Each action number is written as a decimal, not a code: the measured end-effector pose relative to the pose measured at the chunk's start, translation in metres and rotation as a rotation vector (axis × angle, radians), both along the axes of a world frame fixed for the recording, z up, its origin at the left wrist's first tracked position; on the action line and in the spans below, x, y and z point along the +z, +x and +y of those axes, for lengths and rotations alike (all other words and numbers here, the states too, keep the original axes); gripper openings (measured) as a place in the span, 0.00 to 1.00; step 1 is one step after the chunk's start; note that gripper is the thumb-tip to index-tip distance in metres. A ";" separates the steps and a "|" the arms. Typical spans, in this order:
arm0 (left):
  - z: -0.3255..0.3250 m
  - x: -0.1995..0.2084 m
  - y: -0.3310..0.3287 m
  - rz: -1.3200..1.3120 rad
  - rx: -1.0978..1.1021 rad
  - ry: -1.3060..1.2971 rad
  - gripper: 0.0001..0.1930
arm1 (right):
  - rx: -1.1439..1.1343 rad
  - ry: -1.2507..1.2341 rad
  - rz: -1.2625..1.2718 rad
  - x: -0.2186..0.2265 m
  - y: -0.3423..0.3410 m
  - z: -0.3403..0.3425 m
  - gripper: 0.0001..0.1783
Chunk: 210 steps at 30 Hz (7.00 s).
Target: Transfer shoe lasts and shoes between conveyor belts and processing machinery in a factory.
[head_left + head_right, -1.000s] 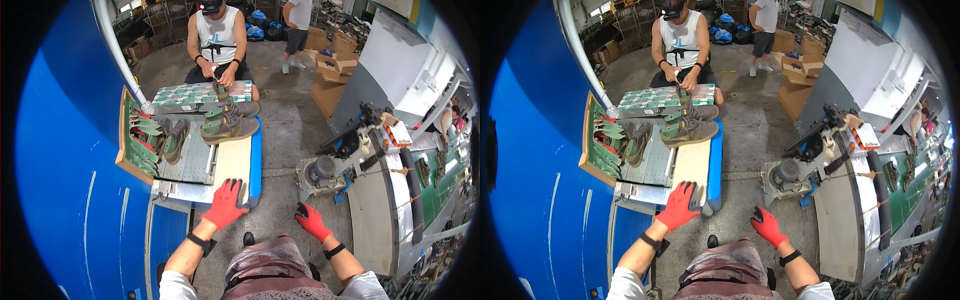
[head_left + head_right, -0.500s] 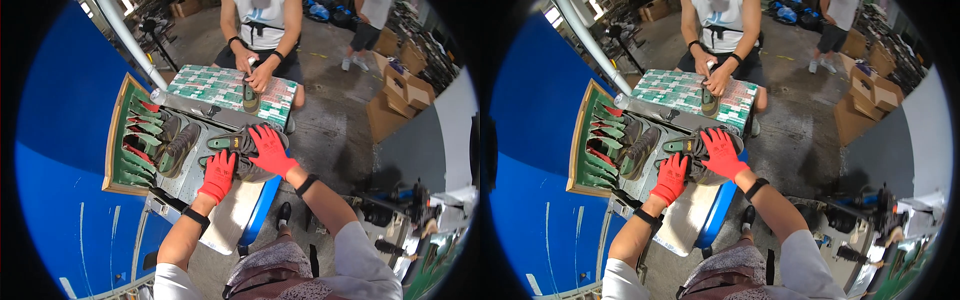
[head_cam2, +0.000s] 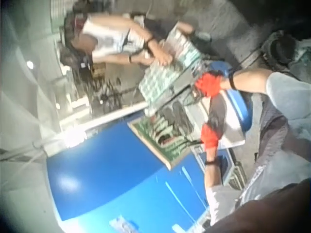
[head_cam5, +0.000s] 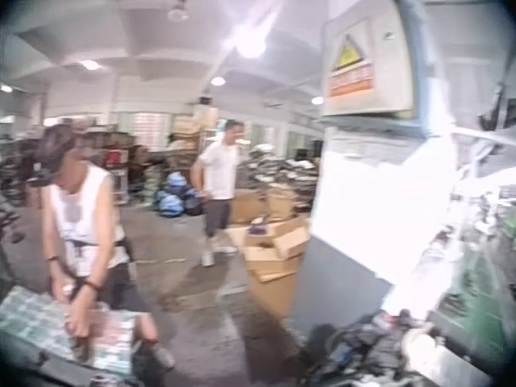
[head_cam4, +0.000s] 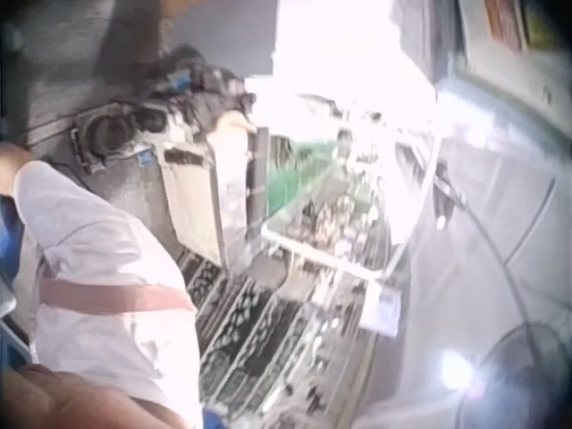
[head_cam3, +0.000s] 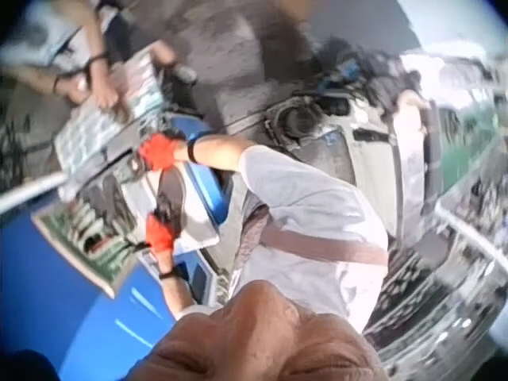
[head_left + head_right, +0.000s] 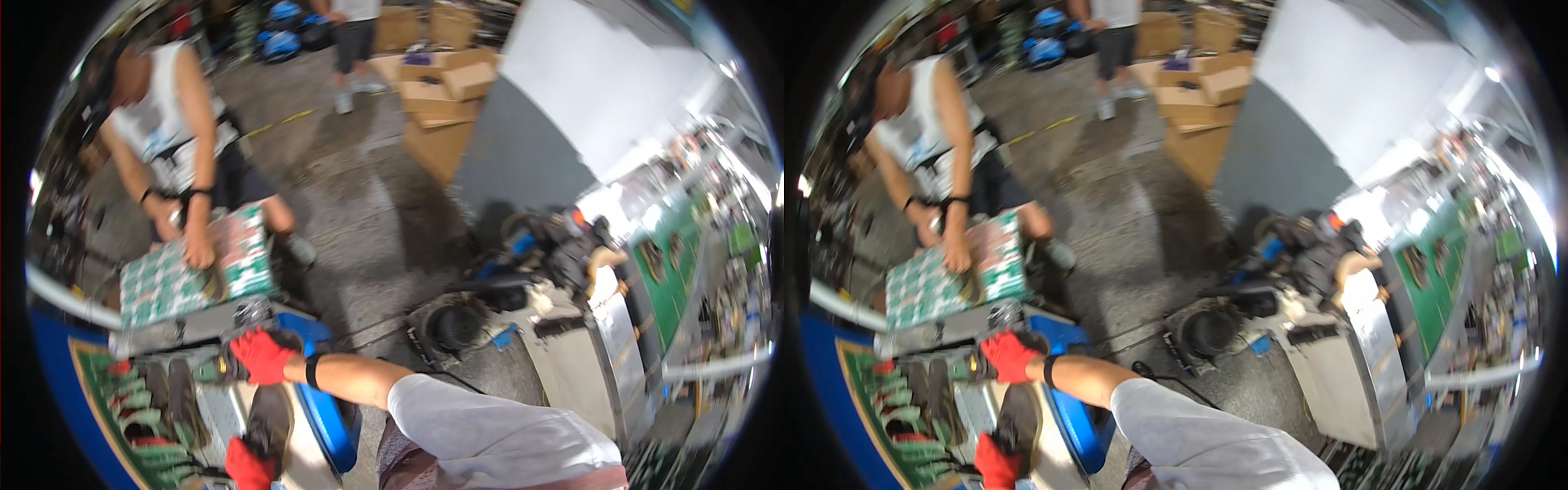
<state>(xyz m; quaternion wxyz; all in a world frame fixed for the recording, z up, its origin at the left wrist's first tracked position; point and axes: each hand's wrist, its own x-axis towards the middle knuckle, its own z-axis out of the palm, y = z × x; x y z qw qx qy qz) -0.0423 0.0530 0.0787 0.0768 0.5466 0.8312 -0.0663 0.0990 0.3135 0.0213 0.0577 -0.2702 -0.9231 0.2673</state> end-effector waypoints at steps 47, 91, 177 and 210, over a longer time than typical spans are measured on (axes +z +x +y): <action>-0.122 0.050 0.801 -0.478 -0.975 0.280 0.45 | -1.030 -0.945 1.149 0.100 0.881 -0.388 0.44; -0.086 0.025 0.803 -1.734 -0.165 -0.092 0.25 | -0.976 0.095 0.111 0.143 0.808 -0.339 0.57; -0.046 -0.033 0.834 -2.436 0.592 -0.063 0.29 | -0.900 0.015 0.425 0.120 0.819 -0.283 0.54; -0.051 -0.043 0.827 -2.255 -0.310 -0.053 0.29 | -0.993 0.187 0.144 0.131 0.773 -0.319 0.59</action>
